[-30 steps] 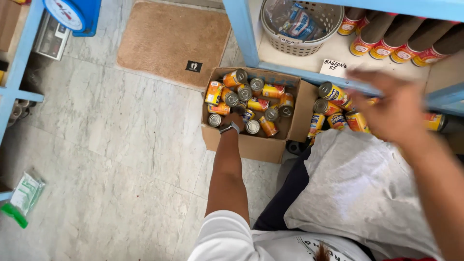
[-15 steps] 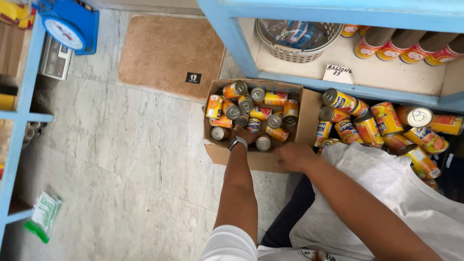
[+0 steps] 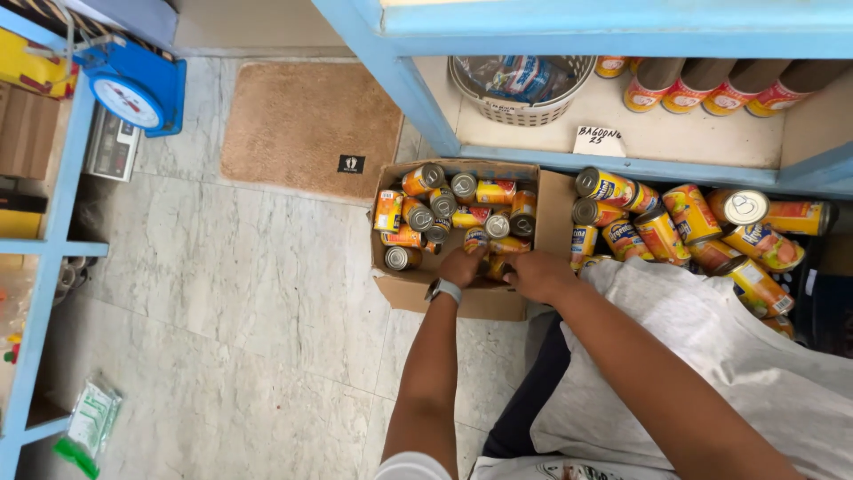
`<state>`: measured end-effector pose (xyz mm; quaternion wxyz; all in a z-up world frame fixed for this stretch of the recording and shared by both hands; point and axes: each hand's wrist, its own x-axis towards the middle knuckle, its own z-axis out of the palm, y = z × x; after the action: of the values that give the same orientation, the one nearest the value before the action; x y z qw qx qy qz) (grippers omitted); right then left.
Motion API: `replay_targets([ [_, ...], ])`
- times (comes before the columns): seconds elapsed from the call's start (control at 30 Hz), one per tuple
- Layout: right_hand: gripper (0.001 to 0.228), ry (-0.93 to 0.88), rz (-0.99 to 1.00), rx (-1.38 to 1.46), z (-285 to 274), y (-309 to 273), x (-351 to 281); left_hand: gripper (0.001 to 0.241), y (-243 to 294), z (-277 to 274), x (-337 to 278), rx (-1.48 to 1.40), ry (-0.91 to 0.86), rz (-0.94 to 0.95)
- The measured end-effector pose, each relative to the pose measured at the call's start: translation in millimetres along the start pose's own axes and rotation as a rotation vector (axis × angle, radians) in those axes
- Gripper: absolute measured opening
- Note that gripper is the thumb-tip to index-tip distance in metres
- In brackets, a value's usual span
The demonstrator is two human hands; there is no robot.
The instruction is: Taking canned goods from a cardboard box on the floor and organizing them onto grocery store shelves.
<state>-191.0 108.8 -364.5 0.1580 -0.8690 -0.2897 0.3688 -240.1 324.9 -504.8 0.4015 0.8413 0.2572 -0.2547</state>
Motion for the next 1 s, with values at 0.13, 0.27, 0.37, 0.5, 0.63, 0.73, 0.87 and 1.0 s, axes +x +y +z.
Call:
replay_targets([
  [0.13, 0.044, 0.095, -0.043, 0.321, 30, 29, 31, 0.059, 41, -13, -51, 0.003, 0.237, 0.025],
  [0.27, 0.057, 0.133, -0.084, 0.987, 41, 27, 42, 0.048, 67, -6, -89, -0.552, 0.387, 0.412],
  [0.37, 0.061, 0.2, 0.104, 1.131, -9, -10, -8, 0.051, 97, -10, -126, -0.661, 0.28, 0.405],
  [0.5, 0.057, 0.329, -0.045, 1.275, -20, -2, -29, 0.059, 132, -27, -160, -0.524, 0.306, 0.591],
  [0.63, 0.05, 0.475, -0.153, 1.334, -51, -1, -67, 0.079, 197, -54, -208, -0.514, 0.123, 0.496],
  [0.73, 0.054, 0.606, -0.193, 1.312, -87, -3, -97, 0.079, 232, -59, -218, -0.488, 0.11, 0.604],
  [0.87, 0.056, 0.819, -0.22, 1.246, -140, -4, -137, 0.081, 287, -68, -232, -0.463, 0.208, 0.834],
  [1.0, 0.056, 0.952, -0.329, 1.195, -191, -1, -178, 0.076, 345, -86, -247, -0.497, 0.126, 1.001],
])
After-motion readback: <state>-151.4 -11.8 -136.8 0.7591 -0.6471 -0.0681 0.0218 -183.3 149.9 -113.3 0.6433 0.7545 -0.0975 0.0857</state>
